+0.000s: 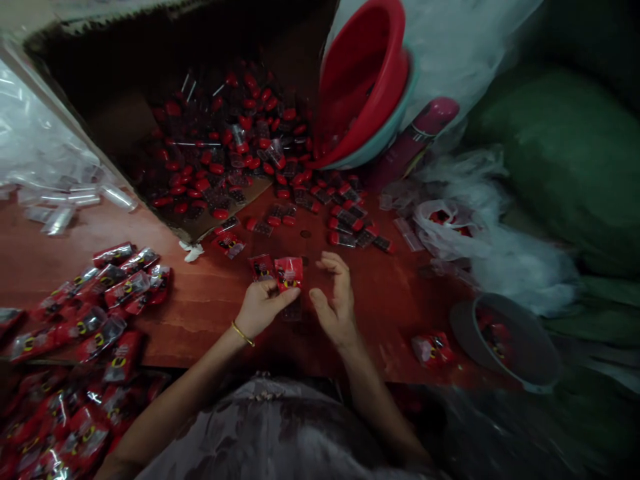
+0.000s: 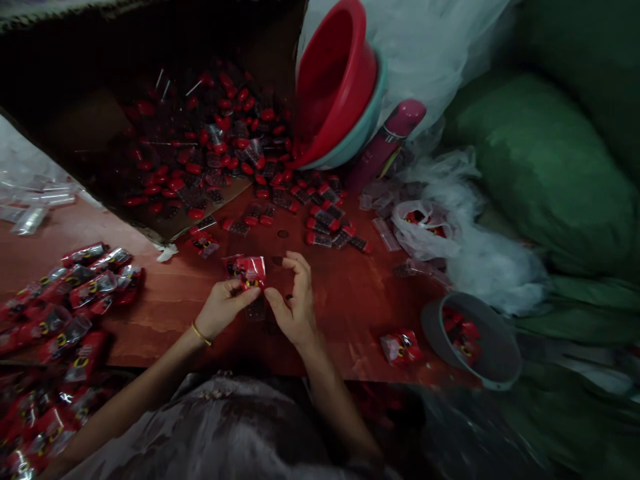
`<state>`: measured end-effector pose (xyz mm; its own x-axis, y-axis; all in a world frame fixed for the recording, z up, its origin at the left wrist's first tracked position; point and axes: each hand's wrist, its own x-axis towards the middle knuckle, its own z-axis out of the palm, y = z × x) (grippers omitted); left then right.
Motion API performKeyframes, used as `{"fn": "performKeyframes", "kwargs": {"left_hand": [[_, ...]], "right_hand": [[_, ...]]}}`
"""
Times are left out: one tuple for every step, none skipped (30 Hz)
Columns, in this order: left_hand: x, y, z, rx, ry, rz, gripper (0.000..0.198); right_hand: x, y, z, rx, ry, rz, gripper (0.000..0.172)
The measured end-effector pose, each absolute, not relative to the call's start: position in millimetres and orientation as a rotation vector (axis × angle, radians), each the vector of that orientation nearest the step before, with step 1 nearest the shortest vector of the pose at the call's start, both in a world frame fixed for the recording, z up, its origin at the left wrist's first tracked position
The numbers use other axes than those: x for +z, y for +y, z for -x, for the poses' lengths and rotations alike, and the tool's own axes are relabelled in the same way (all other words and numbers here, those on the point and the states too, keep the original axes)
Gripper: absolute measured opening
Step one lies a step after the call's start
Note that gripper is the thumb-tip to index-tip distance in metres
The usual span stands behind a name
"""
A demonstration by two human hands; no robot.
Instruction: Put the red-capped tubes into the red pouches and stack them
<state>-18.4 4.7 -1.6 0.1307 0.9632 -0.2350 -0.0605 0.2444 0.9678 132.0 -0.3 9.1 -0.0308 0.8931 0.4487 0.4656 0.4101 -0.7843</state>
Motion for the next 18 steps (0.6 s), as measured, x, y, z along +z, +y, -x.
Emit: {"fn": "performKeyframes", "kwargs": {"left_hand": [[-2,7,18,1.030,1.151,-0.886,0.037],[-3,8,16,1.072,1.133,-0.760,0.039],[-3,10,14,1.106,1.120,-0.661,0.040],[-3,11,12,1.136,1.113,-0.592,0.041],[-2,12,10,1.165,1.113,-0.546,0.041],[-2,12,7,1.187,1.118,-0.518,0.040],[-2,12,6,1.203,1.123,-0.499,0.039],[-2,12,4,1.212,1.122,-0.484,0.039],[-2,12,3,1.216,1.116,-0.469,0.039],[-2,12,3,1.216,1.108,-0.453,0.039],[-2,11,3,1.218,1.102,-0.437,0.039],[-2,11,3,1.218,1.098,-0.424,0.039],[-2,10,4,1.209,1.092,-0.426,0.038],[-3,8,4,1.196,1.085,-0.443,0.037],[-3,7,4,1.177,1.075,-0.470,0.035],[-3,5,3,1.153,1.058,-0.501,0.034],[-3,4,3,1.130,1.039,-0.522,0.034],[-3,3,3,1.112,1.019,-0.528,0.034]], "right_hand": [[3,-6,-132,0.666,-1.639,1.224,0.044],[-3,-11,-131,0.810,-1.622,1.241,0.046],[-8,-16,-131,0.953,-1.596,1.261,0.043],[-12,-19,-130,1.074,-1.556,1.285,0.036],[-16,-21,-129,1.153,-1.503,1.312,0.028],[-18,-23,-128,1.189,-1.442,1.339,0.023],[-19,-23,-127,1.190,-1.391,1.362,0.020],[-20,-23,-126,1.167,-1.367,1.381,0.018],[-20,-22,-125,1.134,-1.372,1.398,0.017],[-19,-22,-124,1.106,-1.388,1.409,0.017],[-18,-22,-122,1.097,-1.408,1.411,0.016],[-16,-22,-121,1.105,-1.419,1.405,0.016],[-14,-21,-120,1.122,-1.415,1.393,0.016],[-12,-21,-118,1.139,-1.397,1.374,0.016],[-11,-20,-117,1.152,-1.374,1.352,0.016],[-10,-18,-116,1.156,-1.355,1.329,0.016],[-10,-15,-115,1.148,-1.346,1.310,0.017],[-11,-13,-115,1.122,-1.346,1.300,0.019]]}}
